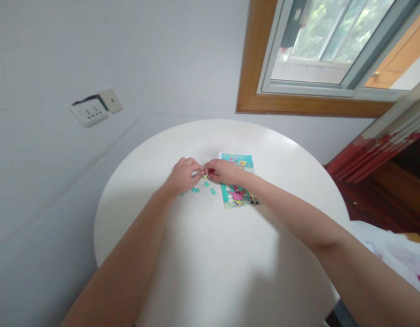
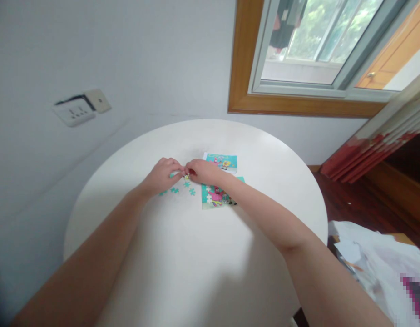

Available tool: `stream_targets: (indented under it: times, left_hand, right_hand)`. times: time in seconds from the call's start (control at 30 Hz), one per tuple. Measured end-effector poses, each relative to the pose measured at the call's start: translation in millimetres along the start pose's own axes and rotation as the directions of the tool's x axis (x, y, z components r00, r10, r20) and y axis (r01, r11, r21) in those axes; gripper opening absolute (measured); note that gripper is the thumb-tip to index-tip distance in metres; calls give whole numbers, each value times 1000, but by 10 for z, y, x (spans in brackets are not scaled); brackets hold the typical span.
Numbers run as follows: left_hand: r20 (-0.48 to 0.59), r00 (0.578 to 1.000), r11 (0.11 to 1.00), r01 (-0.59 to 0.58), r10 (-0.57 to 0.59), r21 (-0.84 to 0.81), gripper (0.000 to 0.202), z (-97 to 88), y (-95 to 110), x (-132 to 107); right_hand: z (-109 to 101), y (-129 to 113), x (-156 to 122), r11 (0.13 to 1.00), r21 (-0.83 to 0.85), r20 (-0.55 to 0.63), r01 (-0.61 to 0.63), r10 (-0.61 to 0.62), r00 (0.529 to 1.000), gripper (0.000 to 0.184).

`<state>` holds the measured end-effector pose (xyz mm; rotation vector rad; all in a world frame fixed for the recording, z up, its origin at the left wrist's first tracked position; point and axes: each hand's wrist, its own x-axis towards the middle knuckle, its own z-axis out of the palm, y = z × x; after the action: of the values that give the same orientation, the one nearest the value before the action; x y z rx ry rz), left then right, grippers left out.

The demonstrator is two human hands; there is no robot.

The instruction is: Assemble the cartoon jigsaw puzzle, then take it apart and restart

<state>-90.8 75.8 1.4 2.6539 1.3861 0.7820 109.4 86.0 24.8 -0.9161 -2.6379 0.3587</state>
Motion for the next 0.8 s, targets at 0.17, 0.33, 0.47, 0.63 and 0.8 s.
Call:
stream_targets:
  times: [0.17,0.33,0.47,0.63,0.8]
  left_hand:
    - [13,999,996,32,-31,-87,21,-13,26,12]
    - [-34,990,967,127,-138,-222,22,-41,127,94]
    - [-84,967,915,196,-240,-351,27,-5,304,152]
    - [-124,948,852,200,-293,-484,28,92,692,163]
    - [-80,970,807,143,-228,-573,21,115,1056,128]
  right_hand:
    - [8,14,-32,997,73,-51,-17,21,998,19]
    - [-144,55,-169,972,224,-208,-70,118,971,20]
    - [-324,46,-424,948,283,-204,-148,211,956,24]
    - [-389,-71,-770,914,378,-162,-147,222,962,28]
    - [-388,-137,-1005,851,503,-268,-149,318,910,27]
